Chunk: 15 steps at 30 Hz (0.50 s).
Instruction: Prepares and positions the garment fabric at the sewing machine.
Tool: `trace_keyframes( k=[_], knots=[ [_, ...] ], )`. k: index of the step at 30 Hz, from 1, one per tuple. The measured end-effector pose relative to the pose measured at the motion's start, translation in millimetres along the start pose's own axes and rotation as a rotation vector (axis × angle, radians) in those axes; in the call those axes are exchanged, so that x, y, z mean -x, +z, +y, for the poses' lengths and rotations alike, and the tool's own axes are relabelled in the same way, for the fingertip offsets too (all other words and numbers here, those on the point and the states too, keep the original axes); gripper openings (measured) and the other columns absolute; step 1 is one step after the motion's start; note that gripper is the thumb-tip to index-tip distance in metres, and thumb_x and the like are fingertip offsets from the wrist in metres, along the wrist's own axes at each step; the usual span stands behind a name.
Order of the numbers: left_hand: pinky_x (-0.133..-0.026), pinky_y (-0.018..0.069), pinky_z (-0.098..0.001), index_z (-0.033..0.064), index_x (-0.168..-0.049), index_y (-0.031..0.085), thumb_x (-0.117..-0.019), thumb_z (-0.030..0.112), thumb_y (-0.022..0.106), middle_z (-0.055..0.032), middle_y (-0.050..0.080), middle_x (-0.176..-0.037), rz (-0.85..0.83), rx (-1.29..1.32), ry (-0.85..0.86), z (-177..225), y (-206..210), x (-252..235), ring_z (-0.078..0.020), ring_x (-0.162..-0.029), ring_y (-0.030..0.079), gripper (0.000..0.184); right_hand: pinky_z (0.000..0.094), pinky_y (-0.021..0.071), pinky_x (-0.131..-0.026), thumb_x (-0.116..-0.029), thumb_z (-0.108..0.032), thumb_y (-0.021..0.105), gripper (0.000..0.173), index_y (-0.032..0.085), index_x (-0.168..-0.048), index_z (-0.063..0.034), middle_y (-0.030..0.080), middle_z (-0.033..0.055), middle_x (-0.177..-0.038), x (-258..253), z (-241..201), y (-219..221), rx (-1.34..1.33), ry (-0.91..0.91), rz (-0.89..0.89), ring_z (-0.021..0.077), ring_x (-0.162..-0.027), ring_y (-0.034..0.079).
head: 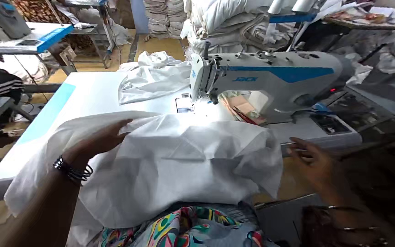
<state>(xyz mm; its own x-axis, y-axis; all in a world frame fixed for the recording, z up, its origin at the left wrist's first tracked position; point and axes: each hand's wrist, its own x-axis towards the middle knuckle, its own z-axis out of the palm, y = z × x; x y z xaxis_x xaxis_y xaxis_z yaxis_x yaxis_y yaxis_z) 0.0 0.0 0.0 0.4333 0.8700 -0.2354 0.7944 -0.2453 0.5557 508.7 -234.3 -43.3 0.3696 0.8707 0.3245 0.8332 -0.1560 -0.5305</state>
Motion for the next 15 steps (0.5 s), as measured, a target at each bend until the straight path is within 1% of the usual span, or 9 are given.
trace_keyframes(
  k=[2, 4, 5, 6, 8, 10, 11, 13, 15],
  knots=[
    [-0.110, 0.0409, -0.0608, 0.0057, -0.150, 0.049, -0.1053, 0.016, 0.059, -0.0213, 0.052, -0.149, 0.061, -0.054, -0.003, -11.4, 15.9, -7.0, -0.0405, -0.134, 0.053, 0.047, 0.0496, 0.0622, -0.084, -0.0965, -0.034, 0.066, 0.051, 0.061, -0.139, -0.0053, 0.067, 0.0159, -0.131, 15.8, -10.7, 29.3, 0.006, -0.153, -0.069, 0.0302, -0.109, 0.071],
    [-0.109, 0.0437, -0.0577, 0.0031, -0.145, 0.053, -0.1022, 0.010, 0.063, -0.0193, 0.060, -0.142, 0.157, -0.034, 0.023, -18.4, 19.6, -5.1, -0.0367, -0.129, 0.059, 0.045, 0.0559, 0.0571, -0.093, -0.0908, -0.053, 0.066, 0.071, 0.059, -0.144, -0.0070, 0.060, 0.0149, -0.144, 22.3, -20.8, 57.4, 0.086, -0.286, -0.138, 0.0337, -0.124, 0.064],
    [-0.107, 0.0460, -0.0557, 0.0007, -0.142, 0.054, -0.1005, 0.007, 0.065, -0.0194, 0.064, -0.135, 0.195, -0.020, 0.047, -20.3, 19.4, -2.0, -0.0350, -0.124, 0.062, 0.044, 0.0567, 0.0553, -0.096, -0.0889, -0.060, 0.064, 0.078, 0.057, -0.147, -0.0087, 0.057, 0.0129, -0.148, 23.3, -22.8, 69.6, 0.142, -0.322, -0.138, 0.0338, -0.128, 0.062],
    [-0.104, 0.0495, -0.0538, 0.0001, -0.138, 0.058, -0.0988, 0.005, 0.067, -0.0180, 0.068, -0.127, 0.243, -0.025, 0.070, -21.6, 19.0, 1.7, -0.0323, -0.117, 0.066, 0.040, 0.0571, 0.0550, -0.096, -0.0885, -0.060, 0.063, 0.079, 0.056, -0.147, -0.0087, 0.057, 0.0124, -0.149, 22.6, -23.5, 79.2, 0.187, -0.343, -0.102, 0.0348, -0.128, 0.062],
    [-0.092, 0.0552, -0.0510, 0.0006, -0.124, 0.069, -0.0961, 0.004, 0.070, -0.0153, 0.075, -0.106, 0.382, -0.064, 0.096, -16.5, 18.4, 12.7, -0.0279, -0.098, 0.072, 0.028, 0.0585, 0.0544, -0.095, -0.0915, -0.052, 0.064, 0.071, 0.057, -0.146, -0.0063, 0.060, 0.0145, -0.145, 15.5, -24.7, 88.5, 0.223, -0.332, -0.008, 0.0378, -0.125, 0.063],
    [-0.090, 0.0571, -0.0525, 0.0011, -0.114, 0.073, -0.0958, 0.004, 0.071, -0.0149, 0.076, -0.100, 0.496, -0.115, 0.127, -10.7, 14.1, 25.7, -0.0282, -0.093, 0.074, 0.019, 0.0624, 0.0518, -0.095, -0.0941, -0.047, 0.064, 0.063, 0.061, -0.141, -0.0057, 0.061, 0.0174, -0.142, 7.2, -23.7, 92.2, 0.233, -0.308, 0.045, 0.0419, -0.121, 0.063],
    [-0.088, 0.0578, -0.0518, 0.0011, -0.112, 0.074, -0.0956, 0.004, 0.071, -0.0149, 0.076, -0.098, 0.545, -0.118, 0.147, -8.2, 10.9, 31.2, -0.0276, -0.091, 0.074, 0.017, 0.0622, 0.0515, -0.093, -0.0954, -0.046, 0.062, 0.056, 0.067, -0.135, -0.0071, 0.063, 0.0171, -0.140, 3.5, -21.6, 92.9, 0.240, -0.308, 0.064, 0.0420, -0.119, 0.064],
    [-0.084, 0.0593, -0.0463, 0.0015, -0.112, 0.074, -0.0967, 0.004, 0.069, -0.0136, 0.076, -0.095, 0.625, -0.068, 0.159, -2.4, 2.8, 41.4, -0.0234, -0.086, 0.074, 0.016, 0.0597, 0.0538, -0.091, -0.0971, -0.037, 0.063, 0.039, 0.075, -0.121, -0.0085, 0.068, 0.0182, -0.126, -4.4, -18.7, 90.7, 0.233, -0.324, 0.104, 0.0418, -0.113, 0.066],
    [-0.080, 0.0592, -0.0440, 0.0022, -0.119, 0.071, -0.1011, 0.010, 0.064, -0.0135, 0.074, -0.096, 0.715, -0.008, 0.165, 2.5, -2.5, 51.5, -0.0215, -0.083, 0.072, 0.020, 0.0570, 0.0547, -0.088, -0.0942, -0.026, 0.062, 0.031, 0.077, -0.115, -0.0080, 0.070, 0.0198, -0.114, -12.4, -14.8, 86.0, 0.222, -0.345, 0.139, 0.0423, -0.106, 0.066]
  ],
)
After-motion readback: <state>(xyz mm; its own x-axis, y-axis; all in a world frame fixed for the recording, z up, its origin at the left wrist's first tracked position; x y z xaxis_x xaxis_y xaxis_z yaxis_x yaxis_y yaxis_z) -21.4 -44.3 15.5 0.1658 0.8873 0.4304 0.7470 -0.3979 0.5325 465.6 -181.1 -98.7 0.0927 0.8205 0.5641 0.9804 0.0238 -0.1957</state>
